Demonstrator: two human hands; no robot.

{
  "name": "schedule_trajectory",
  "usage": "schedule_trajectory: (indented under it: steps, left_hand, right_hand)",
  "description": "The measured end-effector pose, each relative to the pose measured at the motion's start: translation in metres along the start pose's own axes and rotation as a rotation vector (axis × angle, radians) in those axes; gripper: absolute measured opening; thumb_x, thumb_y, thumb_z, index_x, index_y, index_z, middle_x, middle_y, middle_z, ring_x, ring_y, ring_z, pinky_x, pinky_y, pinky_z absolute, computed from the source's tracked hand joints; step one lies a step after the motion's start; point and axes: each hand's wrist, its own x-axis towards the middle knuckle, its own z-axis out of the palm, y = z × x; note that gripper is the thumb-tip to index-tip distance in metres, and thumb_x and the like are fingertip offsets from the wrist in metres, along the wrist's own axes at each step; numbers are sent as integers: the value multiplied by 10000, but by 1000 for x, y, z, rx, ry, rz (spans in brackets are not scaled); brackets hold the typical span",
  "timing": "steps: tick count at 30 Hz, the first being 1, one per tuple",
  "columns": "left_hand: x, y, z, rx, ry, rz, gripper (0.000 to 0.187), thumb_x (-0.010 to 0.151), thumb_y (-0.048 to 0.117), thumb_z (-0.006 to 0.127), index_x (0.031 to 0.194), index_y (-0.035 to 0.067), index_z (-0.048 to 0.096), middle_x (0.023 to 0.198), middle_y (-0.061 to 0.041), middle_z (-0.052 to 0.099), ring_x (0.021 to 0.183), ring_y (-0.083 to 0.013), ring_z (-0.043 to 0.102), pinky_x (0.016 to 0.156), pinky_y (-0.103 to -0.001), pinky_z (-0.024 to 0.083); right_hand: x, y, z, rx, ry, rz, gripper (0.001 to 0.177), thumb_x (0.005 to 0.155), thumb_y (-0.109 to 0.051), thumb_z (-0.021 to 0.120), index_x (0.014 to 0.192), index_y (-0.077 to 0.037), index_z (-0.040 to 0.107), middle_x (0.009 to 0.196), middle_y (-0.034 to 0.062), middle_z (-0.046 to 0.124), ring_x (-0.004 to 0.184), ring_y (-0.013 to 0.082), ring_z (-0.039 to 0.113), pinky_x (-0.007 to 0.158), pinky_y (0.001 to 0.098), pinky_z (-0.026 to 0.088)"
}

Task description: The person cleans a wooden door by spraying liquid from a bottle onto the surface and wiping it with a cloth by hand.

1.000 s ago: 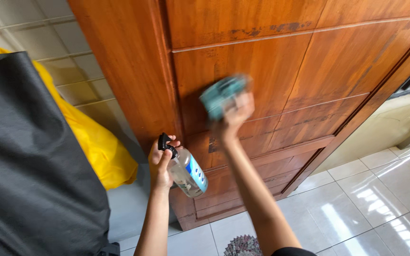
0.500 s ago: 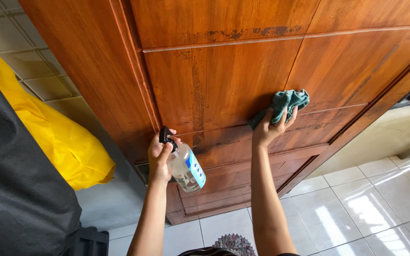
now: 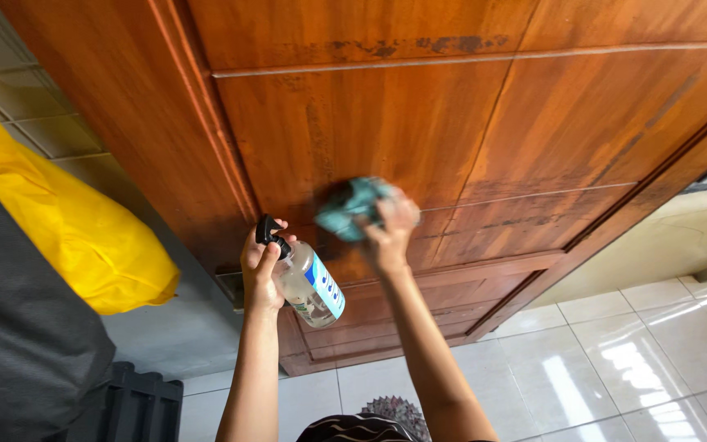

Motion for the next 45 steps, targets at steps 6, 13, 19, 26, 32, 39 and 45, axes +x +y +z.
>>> schedule_trajectory:
  steps: [6, 13, 19, 26, 32, 39, 45]
  left_hand:
    - [-11, -10, 19, 63, -17, 4, 641, 867, 425, 807, 1284, -6, 580, 1230, -119, 603, 1060, -212, 609, 935, -377, 532]
    - [-18, -10, 21, 128, -20, -22, 655, 890, 413, 807, 1329, -20, 588, 1104, -164, 644, 1037, -227, 650, 928, -380, 543]
    - [-5, -33, 29, 33, -3, -12, 682, 880, 381, 820, 1360, -15, 542, 1146, -120, 619, 1021, -199, 628, 891, -365, 529]
    - [11, -24, 49, 82, -53, 31, 631, 861, 394, 807, 1299, 6, 568, 1225, -84, 612, 1042, -171, 635, 893, -343, 540]
    - [19, -18, 44, 110, -30, 0, 619, 880, 380, 799, 1329, 14, 579, 1165, -118, 622, 1010, -173, 624, 829, -321, 485]
    - [27, -34, 34, 48, -67, 110, 504, 944, 317, 826, 1283, 9, 616, 1084, -65, 624, 999, -160, 578, 902, -315, 484]
    - [28, -24, 39, 117, -35, 77, 510, 838, 373, 799, 1214, 73, 628, 1127, -26, 678, 993, -156, 657, 874, -301, 550]
  right_hand:
    - [-3, 77, -55, -98, 391, 457, 300, 1019, -116, 697, 1286, -9, 608, 1555, 156, 357, 1451, 381, 357, 1208, 496, 362]
    - [27, 13, 1, 406, 660, 795, 247, 977, -65, 656, 1219, -59, 610, 1284, 131, 468, 1231, 324, 429, 1041, 457, 393]
    - [37, -23, -14, -131, -164, 38, 530, 589, -168, 763, 1111, -257, 724, 1303, 150, 553, 1262, 454, 479, 997, 627, 350]
    - [42, 89, -41, -112, 185, 311, 235, 871, -186, 839, 1064, -262, 730, 1231, -69, 658, 1175, 211, 597, 857, 365, 472]
    - [53, 87, -45, -13, 594, 626, 390, 1007, -74, 663, 1391, -60, 596, 1573, 220, 315, 1407, 387, 435, 1163, 507, 406]
    - [98, -31, -9, -92, 70, 5, 313, 684, -195, 778, 993, -235, 745, 1215, 103, 597, 1265, 376, 472, 1029, 550, 341]
    - [107, 36, -42, -105, 37, -119, 263, 763, -160, 875, 961, -167, 702, 1258, 54, 599, 1302, 303, 511, 992, 514, 416]
